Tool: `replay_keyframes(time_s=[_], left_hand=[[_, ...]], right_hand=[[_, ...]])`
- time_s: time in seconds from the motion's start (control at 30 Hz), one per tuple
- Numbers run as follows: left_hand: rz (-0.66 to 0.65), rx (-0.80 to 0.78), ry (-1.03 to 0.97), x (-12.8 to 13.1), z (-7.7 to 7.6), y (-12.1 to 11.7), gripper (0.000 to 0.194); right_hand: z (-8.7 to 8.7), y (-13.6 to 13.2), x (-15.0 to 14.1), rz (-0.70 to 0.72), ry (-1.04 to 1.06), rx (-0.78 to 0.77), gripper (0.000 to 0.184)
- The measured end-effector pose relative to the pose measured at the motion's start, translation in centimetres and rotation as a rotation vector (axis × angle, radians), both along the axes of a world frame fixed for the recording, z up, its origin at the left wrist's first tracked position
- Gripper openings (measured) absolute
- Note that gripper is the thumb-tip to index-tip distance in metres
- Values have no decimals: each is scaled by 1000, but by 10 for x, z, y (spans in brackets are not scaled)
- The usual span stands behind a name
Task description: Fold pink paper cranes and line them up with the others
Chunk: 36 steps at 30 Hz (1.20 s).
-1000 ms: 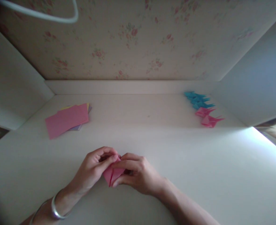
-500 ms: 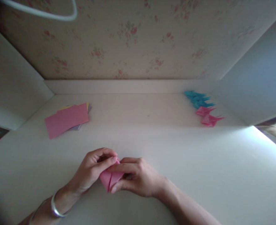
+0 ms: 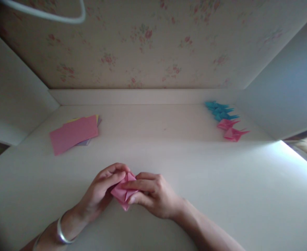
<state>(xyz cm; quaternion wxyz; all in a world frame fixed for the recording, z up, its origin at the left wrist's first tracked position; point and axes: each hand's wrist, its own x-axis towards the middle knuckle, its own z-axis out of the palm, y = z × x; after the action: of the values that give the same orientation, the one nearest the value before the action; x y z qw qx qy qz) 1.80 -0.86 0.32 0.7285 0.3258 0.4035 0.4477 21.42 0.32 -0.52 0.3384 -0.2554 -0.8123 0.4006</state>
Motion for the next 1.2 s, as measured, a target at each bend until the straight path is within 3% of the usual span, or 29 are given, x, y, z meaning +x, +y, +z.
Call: replay_keyframes(time_s=[0.17,0.53,0.73,0.83,1.0,1.2], left_hand=[[-67,13,-179,-1,5,-3,18],[-142,124,-29,-4,-2,-4,13],[-196,296,100,-3,-3,-9,36],[-138,327,280,0,-2,-9,40],[24,473,489,2,1,-6,24],[60,586,600,1,4,-6,20]], right_hand=[[-3,1,0,-121,42,45,48],[-2,-4,-1,-247,95,112,31],[-6,-2,0,-404,106,81,30],[-5,-2,0,-453,103,51,32],[-4,-2,0,-443,73,11,34],[-5,0,0,-402,67,44,34]])
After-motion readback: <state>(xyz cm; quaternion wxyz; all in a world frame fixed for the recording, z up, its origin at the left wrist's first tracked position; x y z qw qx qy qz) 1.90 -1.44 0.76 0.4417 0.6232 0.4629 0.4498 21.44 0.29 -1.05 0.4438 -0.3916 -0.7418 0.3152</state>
